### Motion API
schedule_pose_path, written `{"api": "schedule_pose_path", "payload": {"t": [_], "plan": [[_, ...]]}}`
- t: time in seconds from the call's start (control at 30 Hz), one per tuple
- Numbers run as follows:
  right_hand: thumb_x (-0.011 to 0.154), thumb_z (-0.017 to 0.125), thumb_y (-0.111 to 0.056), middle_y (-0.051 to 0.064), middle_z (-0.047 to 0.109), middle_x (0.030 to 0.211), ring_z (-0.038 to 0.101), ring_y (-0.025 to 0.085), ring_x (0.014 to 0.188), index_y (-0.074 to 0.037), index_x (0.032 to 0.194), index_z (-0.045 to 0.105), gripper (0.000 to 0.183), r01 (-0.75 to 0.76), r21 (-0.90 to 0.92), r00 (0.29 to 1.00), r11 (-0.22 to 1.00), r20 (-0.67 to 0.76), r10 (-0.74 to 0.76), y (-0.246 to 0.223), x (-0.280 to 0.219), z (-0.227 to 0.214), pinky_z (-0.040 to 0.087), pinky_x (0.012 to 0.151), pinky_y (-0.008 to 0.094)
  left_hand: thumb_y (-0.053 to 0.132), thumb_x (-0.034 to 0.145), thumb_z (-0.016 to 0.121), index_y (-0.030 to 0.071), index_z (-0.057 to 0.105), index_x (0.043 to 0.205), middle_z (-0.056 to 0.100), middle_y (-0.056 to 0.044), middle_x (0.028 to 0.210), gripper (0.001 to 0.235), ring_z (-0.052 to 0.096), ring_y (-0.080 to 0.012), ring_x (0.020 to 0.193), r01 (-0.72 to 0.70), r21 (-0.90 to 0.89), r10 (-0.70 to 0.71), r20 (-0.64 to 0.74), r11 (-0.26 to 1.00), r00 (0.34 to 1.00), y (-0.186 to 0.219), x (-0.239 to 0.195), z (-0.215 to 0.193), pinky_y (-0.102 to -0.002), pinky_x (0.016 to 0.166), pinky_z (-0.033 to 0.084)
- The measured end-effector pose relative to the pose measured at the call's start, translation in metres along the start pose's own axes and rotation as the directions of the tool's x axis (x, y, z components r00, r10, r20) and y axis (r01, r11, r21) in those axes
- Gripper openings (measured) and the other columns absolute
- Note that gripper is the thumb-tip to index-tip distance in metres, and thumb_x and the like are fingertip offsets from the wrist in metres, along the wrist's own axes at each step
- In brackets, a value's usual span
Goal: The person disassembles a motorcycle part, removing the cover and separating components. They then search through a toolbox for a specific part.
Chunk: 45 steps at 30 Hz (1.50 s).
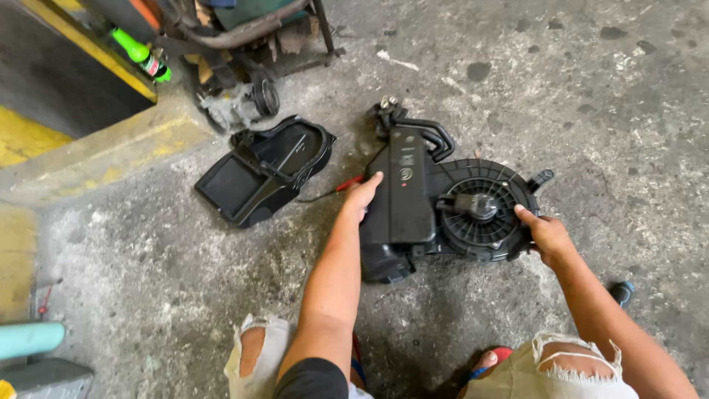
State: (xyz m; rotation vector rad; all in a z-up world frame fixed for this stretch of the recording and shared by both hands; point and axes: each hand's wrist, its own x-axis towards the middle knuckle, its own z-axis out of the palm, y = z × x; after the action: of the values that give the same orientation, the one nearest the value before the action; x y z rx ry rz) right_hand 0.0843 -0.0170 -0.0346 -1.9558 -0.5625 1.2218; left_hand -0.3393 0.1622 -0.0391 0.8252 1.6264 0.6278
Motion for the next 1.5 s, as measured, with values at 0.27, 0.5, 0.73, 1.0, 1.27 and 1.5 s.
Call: {"api": "schedule_pose_path", "payload": {"t": [0.27,0.5,0.73,1.0,1.27,1.5], "plan": [[0.088,0.079,-0.046,0.023,0.068,0.125,0.070,0.029,0.105,0.018,0.132,0.055,0.082,-0.112,0.158,0.991,0.981,-0.056,0.122,0.028,0.022,-0.008,0.055,0.090,0.038,0.061,0.072,0.082,-0.013,0.059,0.135,0.060,-0.026,0.143,0.100,0.057,-0.0323,0.133,-0.018,0.082,-0.002,0.240,0.996,0.971,0.051,-0.060,0.007,-0.042,0.110,0.042],[0.094,0.079,-0.043,0.024,0.069,0.123,0.070,0.027,0.101,0.021,0.124,0.059,0.073,-0.041,0.236,0.993,0.971,-0.095,0.065,0.018,0.008,-0.014,0.056,0.088,0.036,0.068,0.082,0.069,0.004,0.059,0.143,0.058,-0.012,0.149,0.090,0.056,-0.0247,0.130,0.071,-0.460,0.054,0.253,0.885,0.966,0.017,-0.017,0.024,-0.038,0.108,0.043],[0.095,0.077,-0.024,0.019,0.071,0.113,0.073,0.024,0.093,0.017,0.125,0.057,0.054,0.103,0.408,0.992,0.907,0.027,-0.125,0.008,-0.020,-0.041,0.061,0.082,0.033,0.072,0.087,0.060,0.006,0.071,0.128,0.074,-0.012,0.121,0.079,0.068,-0.0289,0.100,0.309,-0.450,-0.076,0.466,0.838,0.882,-0.064,0.029,0.006,-0.042,0.090,0.055],[0.097,0.074,-0.020,0.012,0.069,0.111,0.071,0.020,0.093,0.007,0.126,0.055,0.044,0.211,0.506,0.971,0.837,-0.008,-0.240,0.038,-0.023,-0.044,0.060,0.083,0.032,0.074,0.087,0.064,0.012,0.071,0.127,0.071,-0.008,0.122,0.074,0.064,-0.0257,0.104,0.299,-0.353,-0.061,0.552,0.886,0.831,-0.056,-0.023,-0.020,-0.043,0.091,0.050],[0.095,0.072,-0.023,0.003,0.069,0.110,0.069,0.014,0.092,-0.004,0.129,0.059,0.041,0.083,0.616,0.975,0.783,0.110,-0.191,0.087,-0.036,-0.042,0.058,0.080,0.032,0.081,0.076,0.061,0.013,0.067,0.129,0.075,-0.010,0.115,0.086,0.069,-0.0299,0.104,0.391,-0.278,-0.080,0.719,0.878,0.691,-0.027,-0.058,-0.040,-0.049,0.094,0.053],[0.100,0.069,-0.028,0.007,0.071,0.107,0.070,0.019,0.088,-0.001,0.125,0.061,0.037,0.025,0.543,0.994,0.839,0.079,-0.080,0.085,-0.051,-0.025,0.057,0.079,0.035,0.074,0.083,0.062,0.020,0.069,0.123,0.075,-0.005,0.113,0.067,0.066,-0.0221,0.085,0.307,-0.081,-0.213,0.553,0.948,0.806,-0.035,-0.044,-0.067,-0.037,0.068,0.048]]}}
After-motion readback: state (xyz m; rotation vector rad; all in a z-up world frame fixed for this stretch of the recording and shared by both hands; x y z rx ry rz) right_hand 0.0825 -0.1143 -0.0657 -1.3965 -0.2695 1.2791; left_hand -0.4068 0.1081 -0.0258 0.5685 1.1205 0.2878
